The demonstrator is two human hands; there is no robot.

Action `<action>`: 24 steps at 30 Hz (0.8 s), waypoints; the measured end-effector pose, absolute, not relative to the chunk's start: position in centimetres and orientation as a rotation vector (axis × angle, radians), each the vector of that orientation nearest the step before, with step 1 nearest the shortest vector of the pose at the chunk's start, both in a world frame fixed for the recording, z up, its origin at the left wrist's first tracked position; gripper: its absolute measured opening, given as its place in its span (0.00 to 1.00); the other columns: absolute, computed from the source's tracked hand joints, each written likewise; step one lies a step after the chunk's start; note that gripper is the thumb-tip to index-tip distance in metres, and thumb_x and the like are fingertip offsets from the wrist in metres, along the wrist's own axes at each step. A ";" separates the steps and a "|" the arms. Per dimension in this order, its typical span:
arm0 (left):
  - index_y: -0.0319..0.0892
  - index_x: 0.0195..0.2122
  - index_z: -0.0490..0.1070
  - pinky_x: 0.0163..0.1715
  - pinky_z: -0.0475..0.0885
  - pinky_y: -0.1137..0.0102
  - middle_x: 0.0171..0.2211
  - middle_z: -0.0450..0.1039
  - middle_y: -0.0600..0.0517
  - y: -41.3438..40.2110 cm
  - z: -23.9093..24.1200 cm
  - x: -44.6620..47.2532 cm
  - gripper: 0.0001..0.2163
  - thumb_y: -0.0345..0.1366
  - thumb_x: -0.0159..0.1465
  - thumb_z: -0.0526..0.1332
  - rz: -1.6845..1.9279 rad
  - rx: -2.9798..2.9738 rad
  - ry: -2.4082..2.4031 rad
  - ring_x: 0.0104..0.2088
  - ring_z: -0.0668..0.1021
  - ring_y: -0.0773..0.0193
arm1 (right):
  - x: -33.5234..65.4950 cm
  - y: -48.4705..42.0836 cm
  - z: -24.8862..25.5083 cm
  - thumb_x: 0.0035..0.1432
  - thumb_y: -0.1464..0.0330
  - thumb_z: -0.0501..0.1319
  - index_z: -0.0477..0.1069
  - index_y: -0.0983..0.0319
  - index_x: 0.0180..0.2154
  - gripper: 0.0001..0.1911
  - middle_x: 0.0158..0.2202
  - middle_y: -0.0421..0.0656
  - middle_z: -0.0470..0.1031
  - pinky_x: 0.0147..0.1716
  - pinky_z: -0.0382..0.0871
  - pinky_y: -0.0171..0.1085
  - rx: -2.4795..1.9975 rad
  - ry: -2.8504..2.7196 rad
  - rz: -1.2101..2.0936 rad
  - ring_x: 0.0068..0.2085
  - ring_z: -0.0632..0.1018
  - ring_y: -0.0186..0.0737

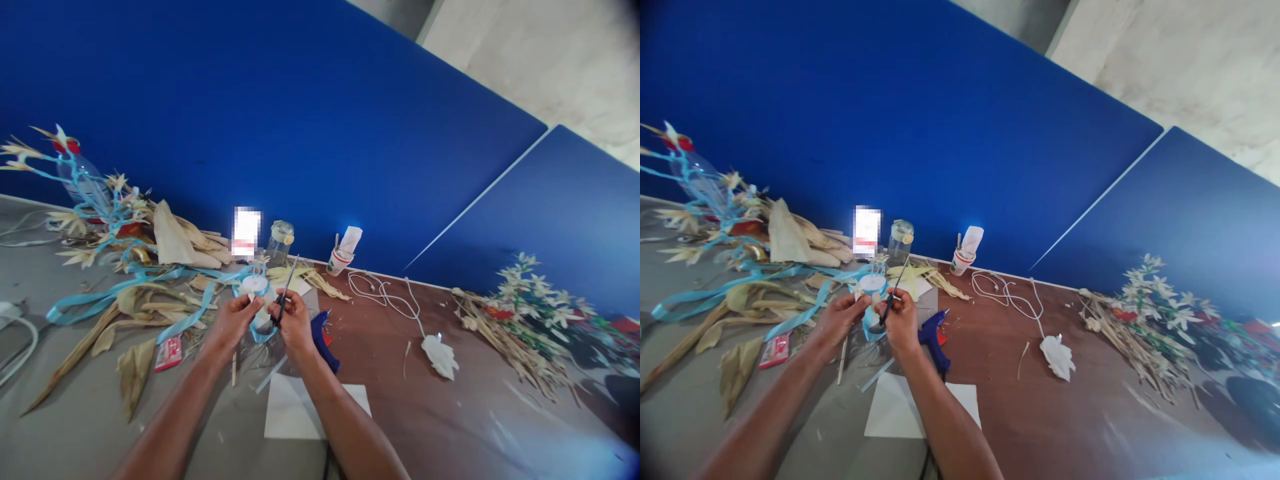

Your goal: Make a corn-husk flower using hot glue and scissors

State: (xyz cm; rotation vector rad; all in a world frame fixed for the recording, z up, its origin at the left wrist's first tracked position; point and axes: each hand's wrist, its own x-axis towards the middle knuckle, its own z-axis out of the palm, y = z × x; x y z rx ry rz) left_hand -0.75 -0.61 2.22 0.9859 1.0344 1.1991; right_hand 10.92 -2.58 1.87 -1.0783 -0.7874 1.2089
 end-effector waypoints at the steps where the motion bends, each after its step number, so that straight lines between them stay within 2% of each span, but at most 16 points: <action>1: 0.39 0.19 0.71 0.18 0.50 0.74 0.14 0.59 0.58 -0.6 2.1 -0.7 0.15 0.47 0.44 0.69 1.198 0.971 1.030 0.17 0.58 0.73 | 11.0 -2.6 1.9 0.38 0.63 0.71 0.65 0.60 0.39 0.26 0.24 0.33 0.70 0.23 0.62 0.29 -1.077 -0.776 1.197 0.23 0.69 0.28; 5: 0.38 0.23 0.74 0.18 0.52 0.75 0.16 0.63 0.58 -0.6 1.5 -0.4 0.14 0.44 0.42 0.70 1.181 0.949 1.013 0.17 0.60 0.73 | 10.9 -2.5 1.9 0.37 0.62 0.72 0.64 0.60 0.39 0.27 0.23 0.33 0.70 0.25 0.64 0.30 -1.076 -0.777 1.204 0.23 0.70 0.29; 10: 0.39 0.22 0.73 0.20 0.56 0.75 0.17 0.66 0.57 -0.3 1.1 -0.3 0.14 0.43 0.42 0.70 1.207 0.907 1.007 0.18 0.64 0.71 | 10.7 -2.7 1.8 0.37 0.60 0.71 0.64 0.59 0.39 0.27 0.25 0.34 0.70 0.25 0.65 0.31 -1.100 -0.864 1.180 0.24 0.71 0.31; 18: 0.39 0.20 0.68 0.18 0.53 0.75 0.16 0.62 0.58 0.2 1.3 -1.4 0.14 0.42 0.42 0.70 1.306 0.776 1.046 0.17 0.61 0.74 | 10.5 -4.1 1.0 0.41 0.61 0.68 0.67 0.61 0.37 0.20 0.23 0.34 0.66 0.25 0.62 0.31 -1.143 -1.137 1.232 0.24 0.68 0.30; 24: 0.39 0.21 0.70 0.18 0.53 0.74 0.16 0.63 0.58 0.3 1.3 -1.8 0.12 0.42 0.43 0.69 1.350 0.781 1.118 0.17 0.61 0.73 | 9.9 -5.0 1.3 0.43 0.64 0.64 0.68 0.61 0.37 0.17 0.25 0.36 0.67 0.25 0.62 0.31 -1.249 -1.258 1.176 0.24 0.68 0.31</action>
